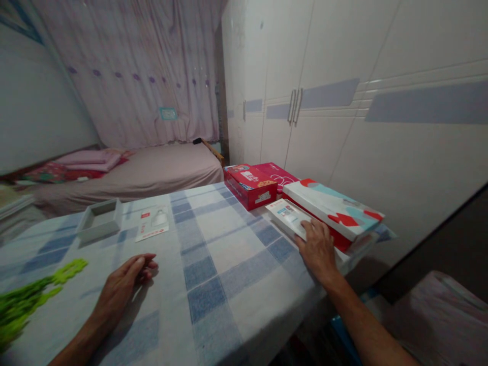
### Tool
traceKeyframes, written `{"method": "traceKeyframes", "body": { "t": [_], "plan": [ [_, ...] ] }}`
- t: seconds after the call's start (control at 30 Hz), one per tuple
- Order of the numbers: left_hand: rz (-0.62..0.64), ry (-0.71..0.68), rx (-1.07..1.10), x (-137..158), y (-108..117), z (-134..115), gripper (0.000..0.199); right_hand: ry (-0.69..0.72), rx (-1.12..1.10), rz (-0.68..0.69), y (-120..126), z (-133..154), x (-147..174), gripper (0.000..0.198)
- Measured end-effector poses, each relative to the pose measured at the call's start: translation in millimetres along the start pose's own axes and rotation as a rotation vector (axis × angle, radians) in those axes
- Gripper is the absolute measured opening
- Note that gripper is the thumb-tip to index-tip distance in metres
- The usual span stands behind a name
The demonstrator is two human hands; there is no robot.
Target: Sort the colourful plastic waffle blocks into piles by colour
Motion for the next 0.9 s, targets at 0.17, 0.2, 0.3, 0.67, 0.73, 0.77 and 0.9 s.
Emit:
{"method": "traceKeyframes", "body": {
  "t": [0.17,0.2,0.3,0.67,0.73,0.77,0.9],
  "plan": [
    [0.032,-0.005,-0.035,0.5,-2.3,-1.1,0.052,0.084,0.072,-0.030,27.4,11.2,9.6,0.028],
    [0.040,-0.011,-0.036,1.3,-3.9,-2.2,0.051,0.100,0.075,-0.062,36.9,14.4,11.0,0.029],
    [0.066,-0.038,-0.023,3.3,-9.3,-5.3,0.047,0.122,0.025,-0.236,72.3,25.8,10.8,0.035],
    [0.090,-0.061,-0.010,3.7,-13.6,-4.7,0.038,-0.188,-1.082,0.461,0.2,162.2,-36.8,0.040],
    [0.089,-0.055,-0.016,3.0,-13.5,-4.1,0.036,-0.257,-1.323,0.617,-26.8,209.5,-40.5,0.031],
    [0.091,-0.054,-0.019,2.5,-13.5,-3.8,0.036,-0.289,-1.424,0.707,-37.4,235.8,-41.0,0.025],
    [0.110,-0.065,-0.036,1.2,-14.9,-4.1,0.035,-0.301,-1.588,0.884,-51.4,335.5,-44.1,0.010]
  ]
}}
Point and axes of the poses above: each hand's wrist, its own x-axis away from the middle knuckle, its own y-axis out of the back of the hand, z = x × y, the point moved 8 cm from there along -x, towards the middle knuckle, and after that the axes turned 6 degrees about x, right-handed, at the moved point
